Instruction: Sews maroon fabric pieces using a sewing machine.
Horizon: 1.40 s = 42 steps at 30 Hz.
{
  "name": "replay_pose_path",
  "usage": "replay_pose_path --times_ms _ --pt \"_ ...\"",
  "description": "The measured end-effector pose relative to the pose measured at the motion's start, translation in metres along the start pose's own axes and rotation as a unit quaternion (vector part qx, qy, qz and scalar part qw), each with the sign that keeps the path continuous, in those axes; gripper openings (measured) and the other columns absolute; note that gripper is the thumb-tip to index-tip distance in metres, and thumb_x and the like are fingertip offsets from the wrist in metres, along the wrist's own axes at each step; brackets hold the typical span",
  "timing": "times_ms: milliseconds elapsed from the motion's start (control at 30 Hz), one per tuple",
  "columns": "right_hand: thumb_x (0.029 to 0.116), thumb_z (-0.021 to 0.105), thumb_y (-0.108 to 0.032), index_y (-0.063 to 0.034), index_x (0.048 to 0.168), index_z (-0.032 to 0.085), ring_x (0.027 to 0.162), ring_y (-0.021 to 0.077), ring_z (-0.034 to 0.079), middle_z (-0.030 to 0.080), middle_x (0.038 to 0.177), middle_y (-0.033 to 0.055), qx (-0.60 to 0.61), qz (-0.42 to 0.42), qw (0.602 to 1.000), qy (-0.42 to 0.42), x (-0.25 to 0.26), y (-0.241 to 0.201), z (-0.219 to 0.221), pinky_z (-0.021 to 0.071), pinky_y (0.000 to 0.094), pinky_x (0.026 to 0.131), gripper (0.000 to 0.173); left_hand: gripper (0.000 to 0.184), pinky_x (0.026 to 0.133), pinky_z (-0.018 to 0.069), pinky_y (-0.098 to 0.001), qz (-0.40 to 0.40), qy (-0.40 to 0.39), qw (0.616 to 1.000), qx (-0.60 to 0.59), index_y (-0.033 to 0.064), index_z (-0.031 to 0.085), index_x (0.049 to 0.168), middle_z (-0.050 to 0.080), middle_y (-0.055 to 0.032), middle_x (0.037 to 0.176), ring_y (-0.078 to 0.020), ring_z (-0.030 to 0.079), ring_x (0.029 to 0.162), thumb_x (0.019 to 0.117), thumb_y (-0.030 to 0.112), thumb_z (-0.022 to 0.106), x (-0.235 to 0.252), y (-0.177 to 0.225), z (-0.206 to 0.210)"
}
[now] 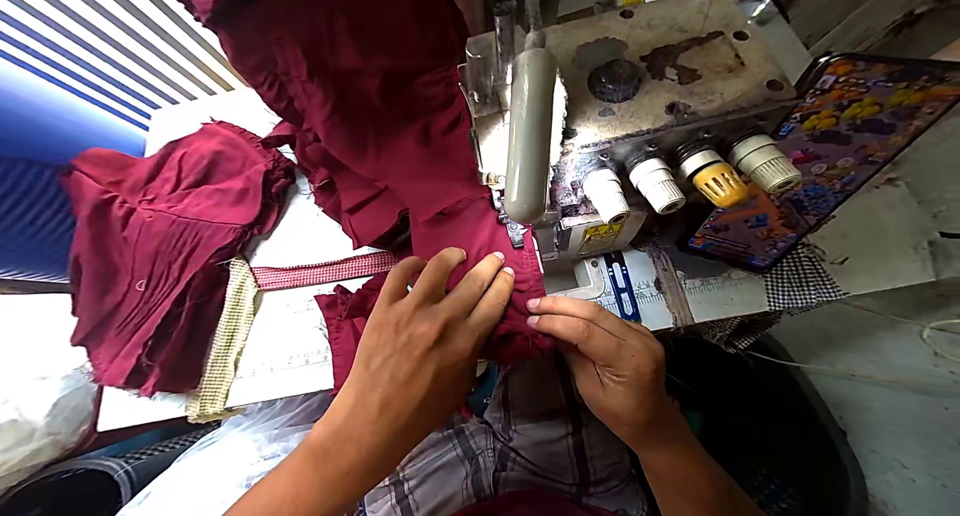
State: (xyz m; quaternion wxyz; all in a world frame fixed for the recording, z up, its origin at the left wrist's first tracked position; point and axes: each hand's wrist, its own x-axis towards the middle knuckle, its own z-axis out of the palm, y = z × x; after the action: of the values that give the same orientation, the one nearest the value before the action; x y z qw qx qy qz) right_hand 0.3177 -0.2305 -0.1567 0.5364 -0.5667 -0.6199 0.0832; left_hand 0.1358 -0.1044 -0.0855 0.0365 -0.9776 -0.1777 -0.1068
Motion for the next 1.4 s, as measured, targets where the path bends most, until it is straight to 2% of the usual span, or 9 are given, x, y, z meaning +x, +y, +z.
replay_pose_path --times_ms 567,667,767,1000,1100,1167,1267,1333,1400 --pt "0.1001 0.064 -0.009 -0.0088 0.105 0.079 0.109 0.0113 0.071 0.074 0.119 0.0061 -0.04 0.027 0.998 0.037 0.031 0.011 0.015 0.0602 0.0255 0.091 0.016 0.057 0.1 0.046 -0.0539 -0.021 -0.032 0.999 -0.014 0.0141 0.069 0.132 0.065 -0.0072 0.138 -0.0325 0.059 0.126 0.075 0.01 0.068 0.032 -0.028 -0.008" --pt "0.098 0.067 -0.011 -0.0133 0.105 0.08 0.102 0.0089 0.067 0.068 0.122 0.0083 -0.058 0.047 0.996 0.048 0.033 0.013 0.017 0.0577 0.0239 0.086 0.016 0.054 0.101 0.0451 -0.0556 -0.077 0.045 0.995 -0.04 0.0115 0.064 0.136 0.057 -0.0144 0.141 -0.0356 0.055 0.128 0.0843 0.025 0.07 0.011 -0.015 -0.015" --pt "0.0982 0.067 -0.013 -0.015 0.107 0.08 0.093 0.0074 0.065 0.065 0.123 0.0084 -0.069 0.049 0.996 0.034 0.039 0.014 0.013 0.057 0.0235 0.08 0.016 0.054 0.096 0.047 -0.0516 -0.165 0.129 0.975 -0.079 0.0137 0.063 0.134 0.062 -0.0131 0.129 -0.0316 0.059 0.119 0.0884 0.041 0.074 -0.024 -0.001 -0.007" --pt "0.0973 0.068 -0.021 -0.0144 0.106 0.078 0.102 0.0144 0.068 0.068 0.12 0.0074 -0.125 -0.014 0.989 -0.073 0.066 0.004 -0.007 0.0587 0.0304 0.083 0.015 0.019 0.098 0.0495 -0.0433 -0.175 0.218 0.953 -0.114 0.0094 0.08 0.1 0.072 -0.0098 0.119 -0.0251 0.063 0.117 0.0983 0.02 0.065 -0.048 -0.018 -0.022" --pt "0.0974 0.068 -0.026 -0.0151 0.102 0.079 0.103 0.0093 0.069 0.072 0.111 0.0019 -0.103 -0.044 0.988 -0.105 0.077 -0.011 -0.013 0.0583 0.0262 0.083 0.016 0.016 0.095 0.052 -0.0365 -0.167 0.286 0.935 -0.129 0.0074 0.078 0.101 0.07 -0.0103 0.114 -0.0206 0.064 0.112 0.0964 0.017 0.066 -0.041 -0.005 -0.027" --pt "0.097 0.068 -0.024 -0.0149 0.097 0.079 0.098 0.008 0.07 0.074 0.102 -0.0003 -0.096 -0.06 0.987 -0.114 0.081 -0.018 -0.015 0.0586 0.0261 0.08 0.014 0.029 0.089 0.0513 -0.0292 -0.191 0.314 0.918 -0.149 0.0115 0.067 0.111 0.06 -0.0057 0.111 -0.0137 0.06 0.105 0.091 0.031 0.075 -0.04 0.012 -0.021" --pt "0.0968 0.067 -0.022 -0.0163 0.095 0.079 0.094 0.0076 0.071 0.074 0.099 -0.0017 -0.109 -0.07 0.985 -0.116 0.084 -0.023 -0.017 0.0589 0.0274 0.076 0.013 0.051 0.088 0.0503 -0.0425 -0.255 0.313 0.907 -0.12 0.0095 0.061 0.117 0.061 -0.0133 0.111 -0.0268 0.06 0.103 0.0816 0.039 0.083 -0.039 0.036 0.011" --pt "0.0968 0.068 -0.021 -0.0171 0.095 0.08 0.092 0.0085 0.071 0.074 0.099 -0.0011 -0.125 -0.067 0.985 -0.099 0.087 -0.027 -0.019 0.0591 0.029 0.076 0.013 0.038 0.087 0.0513 -0.0516 -0.291 0.282 0.913 -0.052 0.005 0.067 0.113 0.066 -0.0186 0.11 -0.0361 0.064 0.103 0.083 0.028 0.075 -0.038 0.035 0.027" --pt "0.0964 0.068 -0.021 -0.0177 0.098 0.081 0.085 0.0103 0.072 0.075 0.093 -0.0003 -0.153 -0.057 0.984 -0.078 0.093 -0.03 -0.024 0.0588 0.0319 0.072 0.013 0.022 0.088 0.0528 -0.0532 -0.297 0.251 0.921 -0.017 0.0071 0.075 0.1 0.073 -0.0141 0.105 -0.0349 0.068 0.104 0.0867 0.022 0.065 -0.037 0.023 0.012"
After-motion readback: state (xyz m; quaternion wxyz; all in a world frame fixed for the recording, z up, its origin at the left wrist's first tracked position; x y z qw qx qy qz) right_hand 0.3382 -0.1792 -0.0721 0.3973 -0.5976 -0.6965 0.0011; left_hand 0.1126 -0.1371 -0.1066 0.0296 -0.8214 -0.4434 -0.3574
